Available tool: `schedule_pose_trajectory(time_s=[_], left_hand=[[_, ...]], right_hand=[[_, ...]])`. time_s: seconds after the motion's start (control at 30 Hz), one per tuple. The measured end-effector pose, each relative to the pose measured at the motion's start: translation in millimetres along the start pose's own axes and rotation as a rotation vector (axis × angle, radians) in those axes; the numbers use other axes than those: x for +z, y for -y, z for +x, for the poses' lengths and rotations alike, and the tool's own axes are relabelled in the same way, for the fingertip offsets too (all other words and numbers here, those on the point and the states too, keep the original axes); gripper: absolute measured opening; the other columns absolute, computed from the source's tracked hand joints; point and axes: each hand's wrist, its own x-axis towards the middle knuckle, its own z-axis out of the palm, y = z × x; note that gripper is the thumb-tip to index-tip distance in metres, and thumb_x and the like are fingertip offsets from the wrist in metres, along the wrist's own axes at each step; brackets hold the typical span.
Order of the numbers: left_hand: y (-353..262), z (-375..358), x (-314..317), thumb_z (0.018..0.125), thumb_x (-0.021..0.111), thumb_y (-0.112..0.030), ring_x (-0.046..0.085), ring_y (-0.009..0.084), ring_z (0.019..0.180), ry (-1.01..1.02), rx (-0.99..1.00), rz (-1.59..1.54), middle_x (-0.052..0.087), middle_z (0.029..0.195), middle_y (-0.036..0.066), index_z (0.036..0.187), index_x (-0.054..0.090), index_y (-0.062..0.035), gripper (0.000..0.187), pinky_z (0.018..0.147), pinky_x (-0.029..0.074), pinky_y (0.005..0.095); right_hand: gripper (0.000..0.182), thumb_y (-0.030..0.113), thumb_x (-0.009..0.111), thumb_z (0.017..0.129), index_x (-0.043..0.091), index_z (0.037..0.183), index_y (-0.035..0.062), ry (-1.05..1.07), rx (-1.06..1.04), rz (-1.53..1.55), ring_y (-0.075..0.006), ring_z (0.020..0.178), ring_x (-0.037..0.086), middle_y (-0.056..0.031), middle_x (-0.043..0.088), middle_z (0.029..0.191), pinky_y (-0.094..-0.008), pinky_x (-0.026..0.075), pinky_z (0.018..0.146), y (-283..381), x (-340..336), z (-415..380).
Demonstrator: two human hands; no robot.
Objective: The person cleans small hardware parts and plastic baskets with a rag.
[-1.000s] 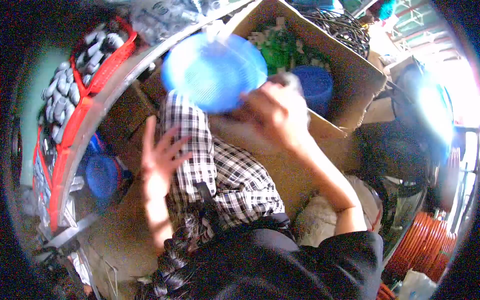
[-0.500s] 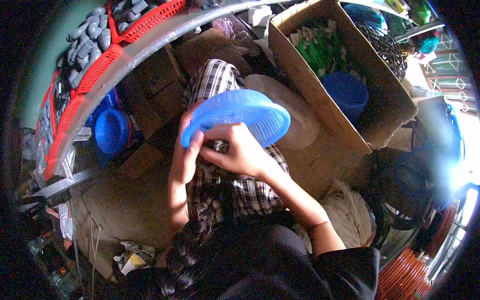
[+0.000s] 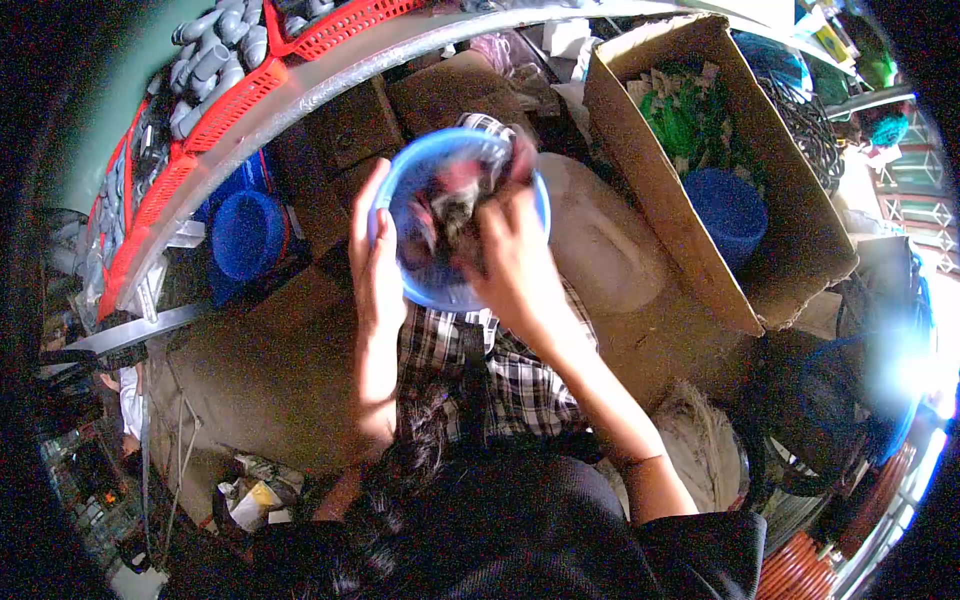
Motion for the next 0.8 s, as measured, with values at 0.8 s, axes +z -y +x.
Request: schedule_pose_trajectory(time_s=[0.8], left_hand=[[33.3, -55.3, -17.4, 0.094, 0.032, -0.028, 0.042, 0.0228, 0.114, -0.220, -0.007, 0.470, 0.040, 0.129, 0.013, 0.131, 0.031, -0.0005, 0.046, 0.098, 0.029, 0.0368]], right_hand=[[0.048, 0.009, 0.067, 0.065, 0.050, 0.109, 0.0047, -0.120, -0.108, 0.655, -0.0244, 0.085, 0.055, -0.0120, 0.053, 0.093, -0.0313, 0.044, 0.074, 43.0, 2.6, 19.5]])
